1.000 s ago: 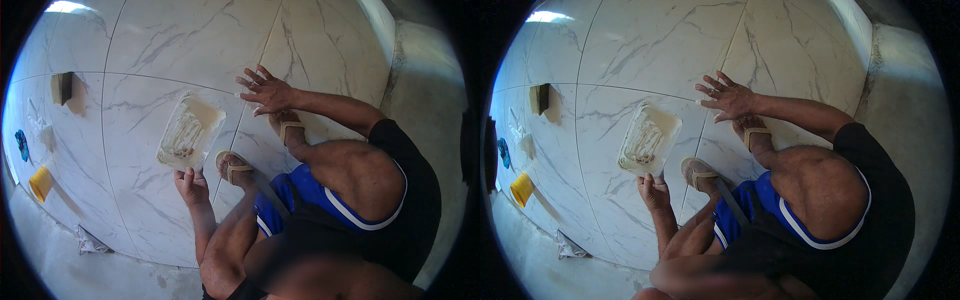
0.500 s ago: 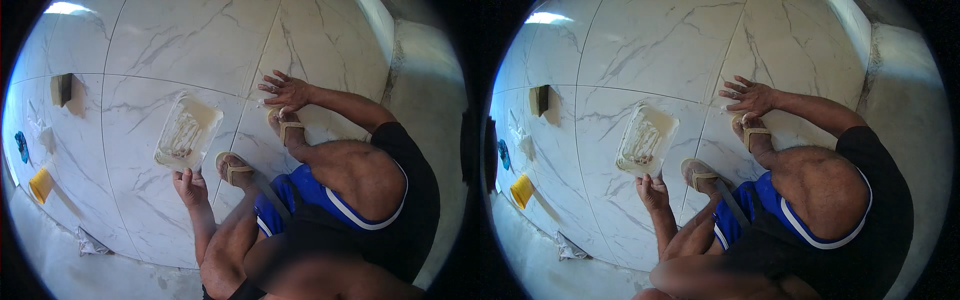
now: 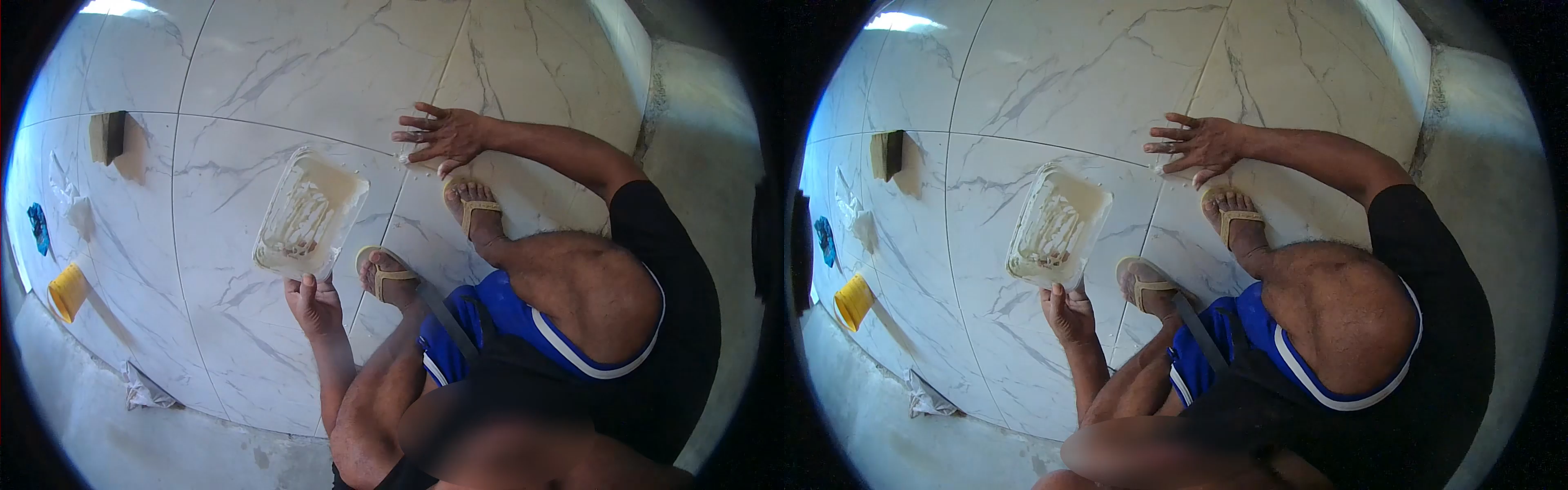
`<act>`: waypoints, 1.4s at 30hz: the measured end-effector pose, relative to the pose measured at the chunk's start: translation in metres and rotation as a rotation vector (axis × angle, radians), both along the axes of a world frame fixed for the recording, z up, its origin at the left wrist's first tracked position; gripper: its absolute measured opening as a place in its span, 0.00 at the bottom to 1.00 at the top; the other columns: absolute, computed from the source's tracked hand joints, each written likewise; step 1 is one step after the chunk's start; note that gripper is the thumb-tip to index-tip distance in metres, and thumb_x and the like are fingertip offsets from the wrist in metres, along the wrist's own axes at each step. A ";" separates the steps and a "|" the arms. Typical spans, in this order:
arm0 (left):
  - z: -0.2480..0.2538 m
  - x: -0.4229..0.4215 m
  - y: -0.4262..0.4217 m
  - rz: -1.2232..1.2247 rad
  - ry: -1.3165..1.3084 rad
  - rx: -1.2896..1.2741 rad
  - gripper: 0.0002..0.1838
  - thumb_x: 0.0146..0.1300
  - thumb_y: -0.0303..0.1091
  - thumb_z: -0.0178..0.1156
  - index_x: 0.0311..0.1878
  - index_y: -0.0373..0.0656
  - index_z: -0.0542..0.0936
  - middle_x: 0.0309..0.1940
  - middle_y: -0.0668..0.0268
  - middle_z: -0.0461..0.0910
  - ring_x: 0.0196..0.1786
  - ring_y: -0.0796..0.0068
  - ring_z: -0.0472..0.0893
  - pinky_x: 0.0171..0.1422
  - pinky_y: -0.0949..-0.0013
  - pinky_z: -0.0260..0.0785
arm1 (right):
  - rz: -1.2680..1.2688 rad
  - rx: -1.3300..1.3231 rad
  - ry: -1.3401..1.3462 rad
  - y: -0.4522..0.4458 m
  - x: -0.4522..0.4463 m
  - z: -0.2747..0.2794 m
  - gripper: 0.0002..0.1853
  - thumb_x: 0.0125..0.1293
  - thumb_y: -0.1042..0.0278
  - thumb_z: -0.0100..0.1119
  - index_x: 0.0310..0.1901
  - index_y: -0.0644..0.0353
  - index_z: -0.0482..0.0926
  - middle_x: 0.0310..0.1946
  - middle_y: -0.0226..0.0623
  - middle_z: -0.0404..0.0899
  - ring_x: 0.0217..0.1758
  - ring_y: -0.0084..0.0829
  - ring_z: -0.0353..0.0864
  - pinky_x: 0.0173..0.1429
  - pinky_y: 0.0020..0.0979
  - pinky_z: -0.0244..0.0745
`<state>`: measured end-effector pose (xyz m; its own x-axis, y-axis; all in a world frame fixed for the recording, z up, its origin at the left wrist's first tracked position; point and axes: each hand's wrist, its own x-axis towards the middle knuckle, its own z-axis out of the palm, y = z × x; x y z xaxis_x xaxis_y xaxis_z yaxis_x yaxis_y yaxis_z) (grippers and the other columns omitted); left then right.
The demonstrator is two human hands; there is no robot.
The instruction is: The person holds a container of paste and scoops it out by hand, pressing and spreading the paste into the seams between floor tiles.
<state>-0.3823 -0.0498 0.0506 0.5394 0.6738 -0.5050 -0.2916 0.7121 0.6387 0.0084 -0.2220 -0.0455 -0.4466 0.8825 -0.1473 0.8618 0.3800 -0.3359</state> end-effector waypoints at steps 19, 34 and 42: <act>0.002 0.005 0.000 0.026 0.095 0.002 0.39 0.60 0.29 0.71 0.70 0.29 0.63 0.66 0.47 0.71 0.68 0.52 0.75 0.76 0.50 0.67 | -0.148 -0.003 0.021 0.003 -0.021 0.008 0.36 0.63 0.29 0.54 0.68 0.39 0.74 0.83 0.33 0.42 0.87 0.38 0.27 0.84 0.55 0.13; -0.003 0.000 0.001 -0.019 -0.007 0.002 0.34 0.67 0.25 0.63 0.73 0.32 0.60 0.69 0.49 0.70 0.70 0.56 0.73 0.76 0.54 0.68 | -0.152 -0.004 0.060 0.017 -0.022 0.008 0.36 0.63 0.29 0.54 0.67 0.40 0.75 0.83 0.35 0.45 0.87 0.42 0.30 0.84 0.57 0.15; -0.002 0.003 0.000 -0.023 -0.002 0.004 0.36 0.66 0.27 0.66 0.73 0.32 0.60 0.69 0.48 0.69 0.71 0.55 0.72 0.77 0.52 0.67 | -0.252 -0.019 0.025 0.017 -0.036 0.020 0.36 0.63 0.31 0.58 0.68 0.42 0.73 0.83 0.37 0.42 0.87 0.41 0.30 0.84 0.55 0.16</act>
